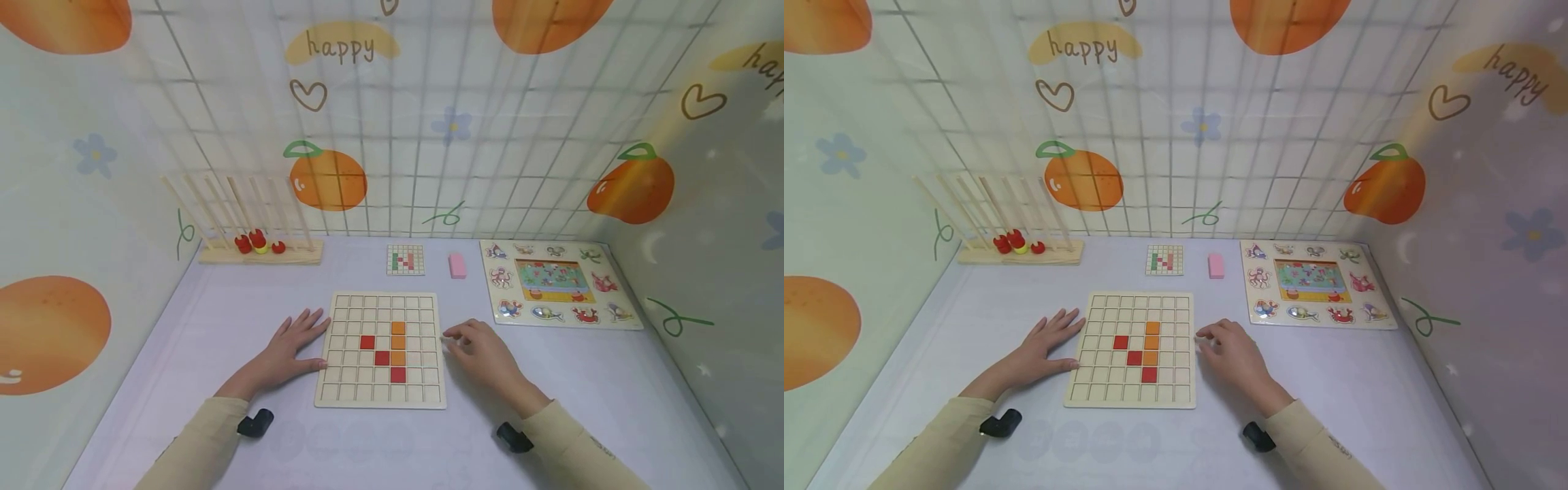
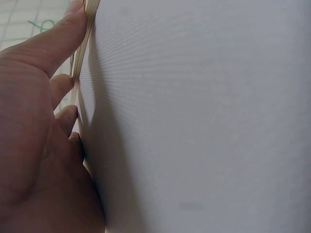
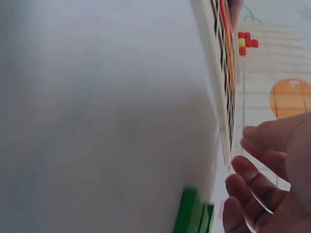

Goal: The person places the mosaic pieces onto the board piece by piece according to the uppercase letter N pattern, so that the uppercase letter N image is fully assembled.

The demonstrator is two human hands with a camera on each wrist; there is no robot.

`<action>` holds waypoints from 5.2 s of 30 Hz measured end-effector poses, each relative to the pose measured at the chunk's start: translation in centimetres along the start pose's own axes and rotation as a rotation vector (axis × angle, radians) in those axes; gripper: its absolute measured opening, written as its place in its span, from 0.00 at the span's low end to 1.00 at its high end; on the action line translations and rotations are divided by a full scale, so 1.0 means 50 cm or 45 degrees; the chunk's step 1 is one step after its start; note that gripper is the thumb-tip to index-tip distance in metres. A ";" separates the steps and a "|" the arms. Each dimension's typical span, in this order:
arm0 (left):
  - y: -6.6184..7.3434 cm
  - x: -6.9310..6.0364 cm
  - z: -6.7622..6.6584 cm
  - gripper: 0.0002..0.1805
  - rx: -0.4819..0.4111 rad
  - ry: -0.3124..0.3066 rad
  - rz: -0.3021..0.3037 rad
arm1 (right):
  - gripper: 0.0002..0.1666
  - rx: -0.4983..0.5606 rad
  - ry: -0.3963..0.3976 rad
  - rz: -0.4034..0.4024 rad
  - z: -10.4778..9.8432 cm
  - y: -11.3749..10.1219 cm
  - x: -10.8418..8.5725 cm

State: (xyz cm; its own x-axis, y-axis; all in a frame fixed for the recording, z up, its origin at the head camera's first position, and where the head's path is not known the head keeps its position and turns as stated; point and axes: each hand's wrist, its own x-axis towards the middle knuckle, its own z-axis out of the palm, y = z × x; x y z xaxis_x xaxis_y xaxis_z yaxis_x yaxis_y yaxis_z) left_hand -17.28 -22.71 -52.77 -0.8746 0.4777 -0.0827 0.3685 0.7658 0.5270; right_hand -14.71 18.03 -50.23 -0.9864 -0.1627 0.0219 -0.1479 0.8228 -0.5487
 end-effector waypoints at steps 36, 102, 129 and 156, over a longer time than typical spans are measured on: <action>0.003 0.000 -0.001 0.50 -0.006 -0.006 -0.009 | 0.15 -0.115 0.023 -0.006 -0.013 0.034 0.011; -0.004 0.002 0.004 0.51 -0.001 -0.007 -0.007 | 0.11 0.234 -0.112 -0.076 0.032 -0.087 0.060; 0.000 0.001 -0.003 0.50 -0.027 -0.010 0.006 | 0.12 0.221 -0.238 -0.222 0.110 -0.189 0.133; -0.007 0.002 0.000 0.51 -0.004 -0.031 -0.017 | 0.09 0.028 -0.200 -0.300 0.160 -0.242 0.164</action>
State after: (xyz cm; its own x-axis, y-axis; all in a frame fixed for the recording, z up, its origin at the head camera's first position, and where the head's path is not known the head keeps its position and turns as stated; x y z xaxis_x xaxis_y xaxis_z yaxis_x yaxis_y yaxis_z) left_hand -17.47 -22.94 -52.97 -0.8715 0.4777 -0.1106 0.3555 0.7709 0.5285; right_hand -20.42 2.39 -50.09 -0.9018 -0.4315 0.0223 -0.3684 0.7408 -0.5617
